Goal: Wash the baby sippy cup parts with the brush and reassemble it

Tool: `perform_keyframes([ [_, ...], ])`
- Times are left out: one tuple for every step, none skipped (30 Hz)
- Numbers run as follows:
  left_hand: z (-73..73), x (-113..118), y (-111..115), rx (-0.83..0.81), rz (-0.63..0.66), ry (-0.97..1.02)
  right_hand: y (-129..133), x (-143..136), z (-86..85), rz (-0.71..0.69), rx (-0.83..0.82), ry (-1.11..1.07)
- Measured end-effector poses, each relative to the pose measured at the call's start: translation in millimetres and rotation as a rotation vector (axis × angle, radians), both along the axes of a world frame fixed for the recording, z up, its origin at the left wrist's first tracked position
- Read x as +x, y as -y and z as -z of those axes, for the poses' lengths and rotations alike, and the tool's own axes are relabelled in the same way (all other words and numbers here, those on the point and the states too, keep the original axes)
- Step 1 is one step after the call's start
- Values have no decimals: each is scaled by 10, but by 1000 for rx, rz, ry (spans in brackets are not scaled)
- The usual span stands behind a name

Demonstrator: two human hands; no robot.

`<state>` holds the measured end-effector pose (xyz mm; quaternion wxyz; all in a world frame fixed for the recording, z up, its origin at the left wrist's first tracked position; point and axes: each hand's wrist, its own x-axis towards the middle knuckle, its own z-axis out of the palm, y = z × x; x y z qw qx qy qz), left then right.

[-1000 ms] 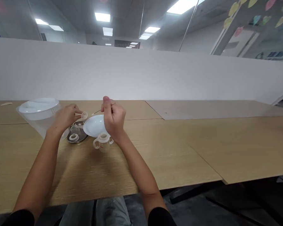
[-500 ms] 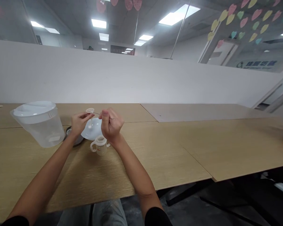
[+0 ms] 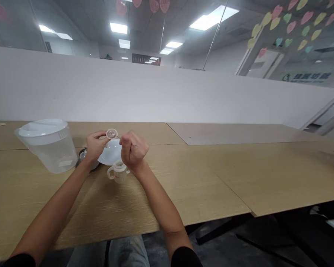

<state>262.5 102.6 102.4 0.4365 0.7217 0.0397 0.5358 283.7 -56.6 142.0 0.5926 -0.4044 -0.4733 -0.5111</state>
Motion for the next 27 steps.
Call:
perform_keyframes([
  [-10, -6, 3, 9, -2, 5, -7, 4, 3, -1, 3, 7],
  [-17, -10, 3, 16, -7, 9, -13, 8, 8, -3, 5, 11],
  [-22, -13, 1, 23, -11, 11, -18, 12, 13, -2, 8, 12],
  [-25, -15, -2, 29, -13, 13, -21, 14, 18, -2, 9, 10],
  [-27, -17, -6, 35, -12, 14, -21, 14, 23, -3, 8, 6],
  [-29, -19, -8, 42, -6, 14, -19, 11, 28, -1, 4, 1],
  [-30, -22, -8, 49, 3, 12, -16, 6, 31, 3, 0, -4],
  [-30, -25, -6, 53, 11, 10, -11, 0, 32, 9, -3, -9],
  [-31, -28, -2, 54, 17, 5, -5, -7, 32, 15, -5, -11],
  [-30, -33, 3, 53, 20, -1, 0, -15, 31, 19, -7, -12],
  [-30, -37, 9, 51, 20, -7, 5, -21, 28, 21, -8, -11],
  [-30, -41, 15, 48, 16, -13, 9, -26, 25, 20, -7, -9],
  [-30, -46, 19, 46, 11, -18, 12, -29, 21, 16, -5, -8],
  [-31, -49, 23, 45, 9, -22, 13, -30, 18, 13, -5, -8],
  [-33, -53, 24, 44, 8, -23, 12, -30, 17, 12, -6, -11],
  [-35, -55, 25, 42, 9, -23, 10, -27, 16, 16, -9, -17],
  [-38, -58, 24, 39, 11, -23, 7, -25, 18, 23, -13, -25],
  [-42, -60, 24, 36, 12, -23, 3, -22, 22, 35, -18, -33],
  [-47, -63, 25, 36, 13, -24, -1, -19, 27, 49, -24, -42],
  [-53, -68, 28, 40, 12, -25, -6, -18, 34, 65, -32, -51],
  [-62, -75, 34, 49, 8, -23, -11, -17, 42, 80, -42, -57],
  [-74, -86, 45, 68, 4, -17, -18, -16, 50, 94, -54, -59],
  [-89, -99, 61, 94, -1, -5, -26, -14, 58, 108, -65, -55],
  [-106, -114, 81, 124, -5, 11, -37, -9, 66, 123, -77, -48],
  [-126, -132, 105, 156, -7, 29, -51, -1, 73, 138, -86, -40],
  [-145, -150, 130, 187, -6, 44, -70, 11, 82, 153, -90, -37],
  [-163, -166, 156, 214, -3, 57, -93, 29, 91, 166, -96, -40],
])
